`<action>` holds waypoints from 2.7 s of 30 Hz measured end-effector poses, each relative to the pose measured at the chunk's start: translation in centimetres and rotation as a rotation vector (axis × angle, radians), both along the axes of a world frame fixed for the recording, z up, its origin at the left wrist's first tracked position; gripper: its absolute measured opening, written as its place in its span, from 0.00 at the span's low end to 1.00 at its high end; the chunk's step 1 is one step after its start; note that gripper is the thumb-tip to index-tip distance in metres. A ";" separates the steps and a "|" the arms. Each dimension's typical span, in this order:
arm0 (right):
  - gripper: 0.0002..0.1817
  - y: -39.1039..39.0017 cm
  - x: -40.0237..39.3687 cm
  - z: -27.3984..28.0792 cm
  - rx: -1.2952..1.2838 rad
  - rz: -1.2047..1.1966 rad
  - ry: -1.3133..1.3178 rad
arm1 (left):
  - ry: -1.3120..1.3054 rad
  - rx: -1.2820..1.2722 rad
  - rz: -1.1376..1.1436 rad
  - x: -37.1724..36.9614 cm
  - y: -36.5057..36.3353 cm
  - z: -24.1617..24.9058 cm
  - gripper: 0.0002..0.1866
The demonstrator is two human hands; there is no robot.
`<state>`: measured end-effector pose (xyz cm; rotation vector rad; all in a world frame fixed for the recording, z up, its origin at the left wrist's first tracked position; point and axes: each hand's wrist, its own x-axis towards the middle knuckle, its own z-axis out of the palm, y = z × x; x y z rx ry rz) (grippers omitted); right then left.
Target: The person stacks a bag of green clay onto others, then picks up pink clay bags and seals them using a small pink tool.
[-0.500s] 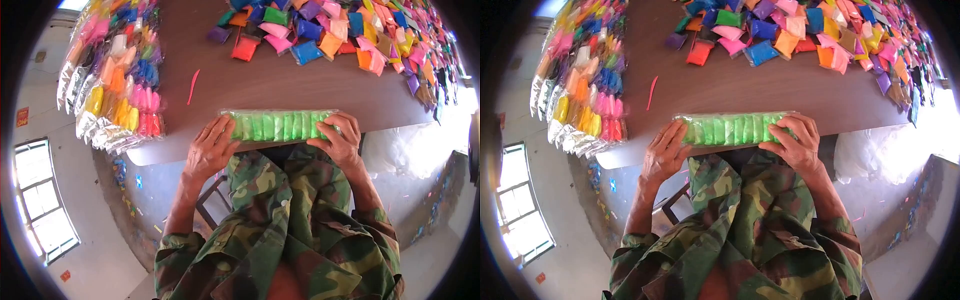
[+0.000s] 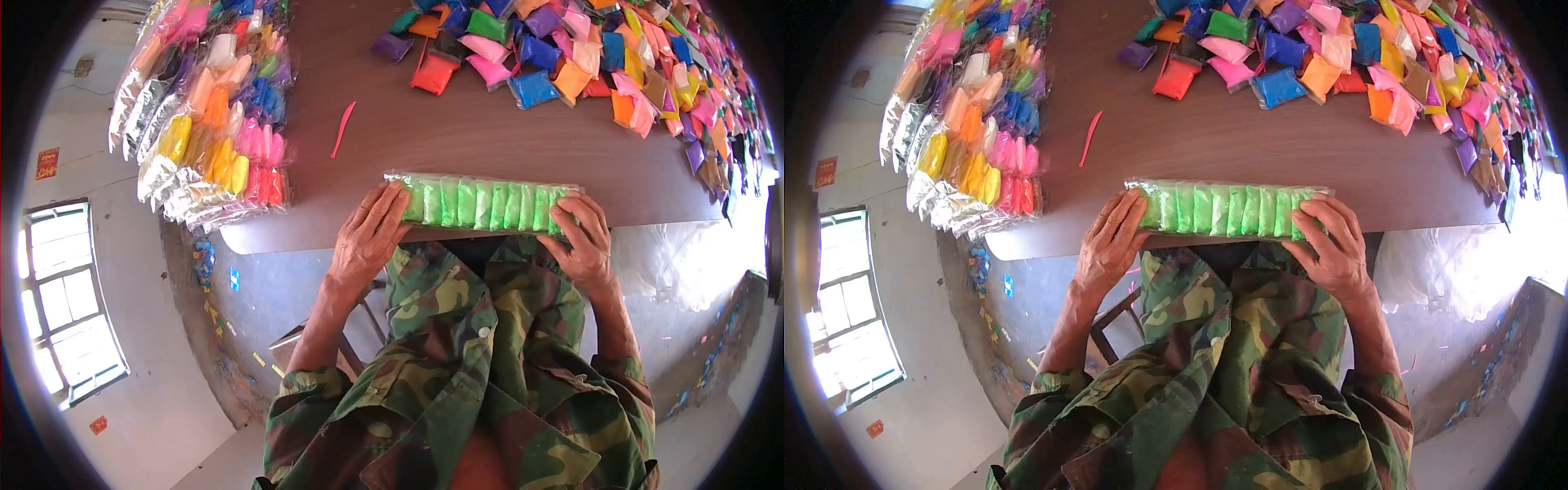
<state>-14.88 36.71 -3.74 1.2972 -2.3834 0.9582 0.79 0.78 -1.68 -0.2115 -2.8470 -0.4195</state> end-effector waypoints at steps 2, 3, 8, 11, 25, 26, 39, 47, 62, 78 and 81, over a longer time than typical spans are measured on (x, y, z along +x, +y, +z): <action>0.30 0.5 -0.2 -0.2 0.001 0.017 -0.024 | 0.017 0.010 0.004 -0.1 0.0 -0.2 0.32; 0.31 0.7 -0.2 -0.3 0.003 0.026 -0.037 | 0.013 0.027 0.011 -0.1 0.1 -0.1 0.31; 0.30 0.9 -0.6 0.5 -0.013 0.031 -0.103 | -0.010 0.117 0.062 -0.2 0.3 1.3 0.25; 0.31 0.6 -1.6 3.0 -0.021 0.066 -0.194 | -0.034 0.222 0.100 -0.4 0.4 3.2 0.20; 0.34 -2.4 -3.6 2.9 -0.234 -0.256 -1.014 | -0.219 1.126 0.559 -1.6 -1.6 1.4 0.25; 0.35 -2.5 -3.6 3.0 -0.281 -0.259 -1.065 | -0.235 1.212 0.494 -1.4 -1.7 1.4 0.28; 0.31 -3.8 -3.2 3.9 -0.284 -0.303 -1.211 | -0.329 0.903 0.646 -2.2 -1.5 1.6 0.29; 0.31 -3.3 -3.3 3.4 -0.267 -0.297 -1.185 | -0.217 1.004 0.664 -1.5 -2.1 1.6 0.28; 0.25 -25.0 -3.8 22.2 -0.357 0.262 -1.011 | 0.466 0.933 0.742 5.8 -17.3 22.2 0.24; 0.21 -44.4 -0.2 22.8 -0.511 0.423 -1.348 | 0.478 0.928 0.976 7.0 -38.0 22.2 0.22; 0.21 -44.7 -0.1 22.6 -0.475 0.408 -1.388 | 0.425 0.902 0.968 6.7 -38.7 20.4 0.22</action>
